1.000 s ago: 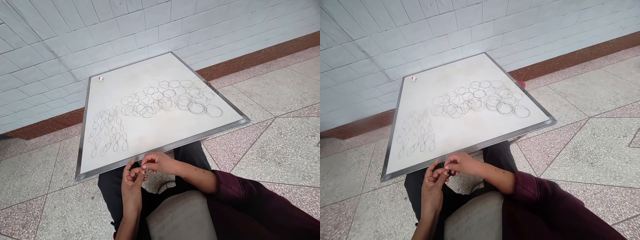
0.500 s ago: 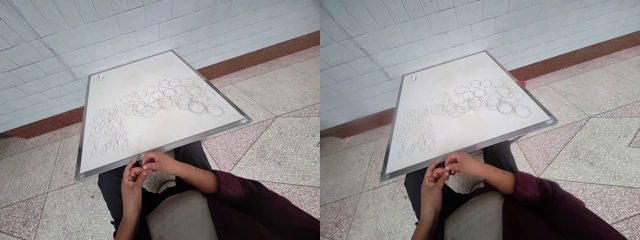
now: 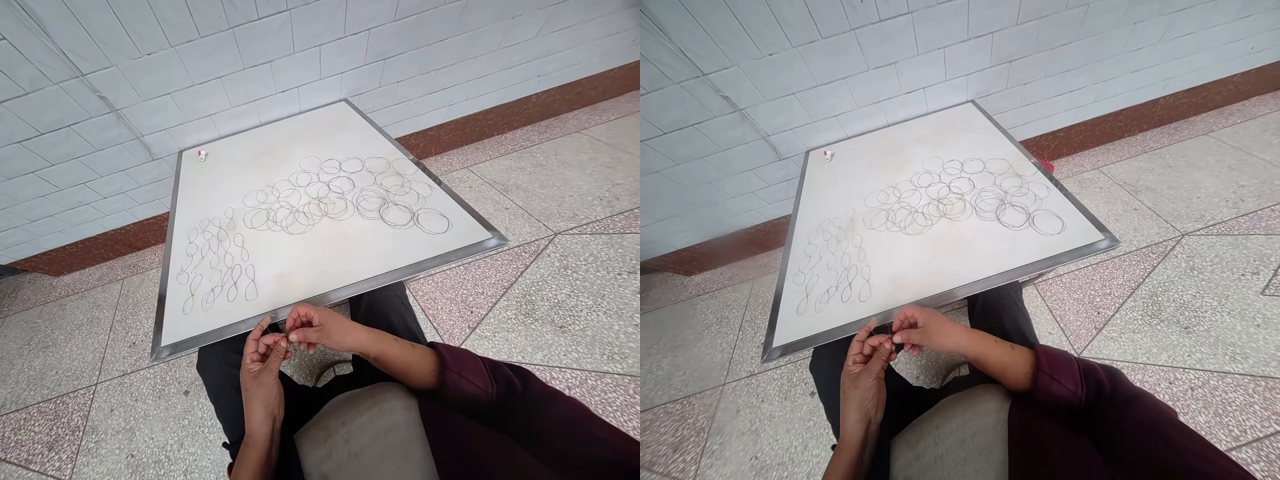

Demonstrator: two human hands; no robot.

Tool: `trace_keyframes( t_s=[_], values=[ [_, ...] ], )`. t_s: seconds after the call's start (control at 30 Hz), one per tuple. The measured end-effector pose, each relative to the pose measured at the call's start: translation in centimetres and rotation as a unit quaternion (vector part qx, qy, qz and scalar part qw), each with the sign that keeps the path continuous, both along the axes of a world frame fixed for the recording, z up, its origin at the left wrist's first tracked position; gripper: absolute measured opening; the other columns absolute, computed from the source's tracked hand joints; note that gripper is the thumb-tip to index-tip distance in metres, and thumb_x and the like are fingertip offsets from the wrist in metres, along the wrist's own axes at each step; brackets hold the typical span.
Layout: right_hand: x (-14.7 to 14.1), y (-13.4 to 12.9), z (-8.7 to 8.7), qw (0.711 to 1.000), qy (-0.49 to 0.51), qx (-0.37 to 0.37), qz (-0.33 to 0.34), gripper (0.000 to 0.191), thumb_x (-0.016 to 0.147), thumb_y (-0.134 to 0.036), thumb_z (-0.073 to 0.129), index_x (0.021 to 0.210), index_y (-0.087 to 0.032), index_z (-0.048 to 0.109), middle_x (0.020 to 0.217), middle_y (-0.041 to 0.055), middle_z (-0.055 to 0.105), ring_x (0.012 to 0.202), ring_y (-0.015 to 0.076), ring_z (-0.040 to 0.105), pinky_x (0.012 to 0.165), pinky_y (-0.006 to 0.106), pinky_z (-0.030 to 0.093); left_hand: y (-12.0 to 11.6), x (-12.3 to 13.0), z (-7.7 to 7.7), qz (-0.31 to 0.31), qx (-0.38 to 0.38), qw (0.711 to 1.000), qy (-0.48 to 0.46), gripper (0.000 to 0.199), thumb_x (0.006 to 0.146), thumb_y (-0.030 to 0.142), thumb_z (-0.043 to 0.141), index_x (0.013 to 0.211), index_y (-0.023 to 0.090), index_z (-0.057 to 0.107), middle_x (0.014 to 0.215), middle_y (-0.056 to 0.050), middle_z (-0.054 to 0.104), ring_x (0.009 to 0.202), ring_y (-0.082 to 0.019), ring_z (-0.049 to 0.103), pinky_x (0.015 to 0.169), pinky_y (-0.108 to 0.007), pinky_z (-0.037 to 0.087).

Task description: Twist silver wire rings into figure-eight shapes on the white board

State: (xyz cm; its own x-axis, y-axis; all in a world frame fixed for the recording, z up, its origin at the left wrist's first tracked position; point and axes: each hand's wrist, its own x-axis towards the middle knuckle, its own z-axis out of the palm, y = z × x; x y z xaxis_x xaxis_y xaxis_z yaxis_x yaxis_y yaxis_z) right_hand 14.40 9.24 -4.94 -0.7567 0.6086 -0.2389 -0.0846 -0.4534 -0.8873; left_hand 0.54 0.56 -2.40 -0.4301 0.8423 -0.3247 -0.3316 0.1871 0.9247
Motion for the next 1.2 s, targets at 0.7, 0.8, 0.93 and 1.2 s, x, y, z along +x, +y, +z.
trace_keyframes(
  t_s=[0.7,0.8,0.93,1.2],
  values=[
    [-0.9,-1.1,0.1,0.994,-0.05,0.079,-0.054,0.024,0.072,-0.026,0.074,0.088,-0.018,0.058,0.074,-0.0022,0.06,0.067,0.0106,0.055,0.059,0.022,0.047,0.3,-0.4,-0.6,0.001,-0.035,0.998,-0.059,0.055,0.064,0.024,0.085,0.115,0.018,0.064,0.074,0.002,0.069,0.065,-0.009,0.062,0.066,-0.021,0.05],
    [-0.8,-1.0,0.2,0.993,-0.036,0.106,-0.041,0.023,0.074,-0.027,0.073,0.091,-0.017,0.062,0.074,-0.0017,0.061,0.069,0.0114,0.058,0.066,0.025,0.049,0.3,-0.5,-0.6,-0.006,-0.037,0.997,-0.061,0.055,0.065,0.024,0.085,0.116,0.018,0.064,0.074,0.001,0.07,0.066,-0.01,0.063,0.067,-0.023,0.051],
    [-0.7,-0.8,0.2,0.992,-0.031,0.114,-0.034,0.022,0.076,-0.03,0.072,0.092,-0.017,0.065,0.073,-0.0018,0.062,0.069,0.012,0.059,0.068,0.026,0.05,0.4,-0.6,-0.6,-0.007,-0.044,0.997,-0.064,0.052,0.063,0.024,0.086,0.111,0.019,0.067,0.075,0.001,0.07,0.069,-0.011,0.065,0.07,-0.024,0.052],
    [-0.8,-0.9,0.5,0.992,-0.025,0.117,-0.041,0.019,0.077,-0.028,0.071,0.091,-0.017,0.066,0.075,-0.0012,0.061,0.067,0.0107,0.057,0.065,0.025,0.049,0.4,-0.8,-0.6,-0.002,-0.046,0.996,-0.075,0.05,0.061,0.022,0.087,0.108,0.018,0.069,0.08,-0.001,0.07,0.071,-0.011,0.065,0.069,-0.024,0.053]
  ],
)
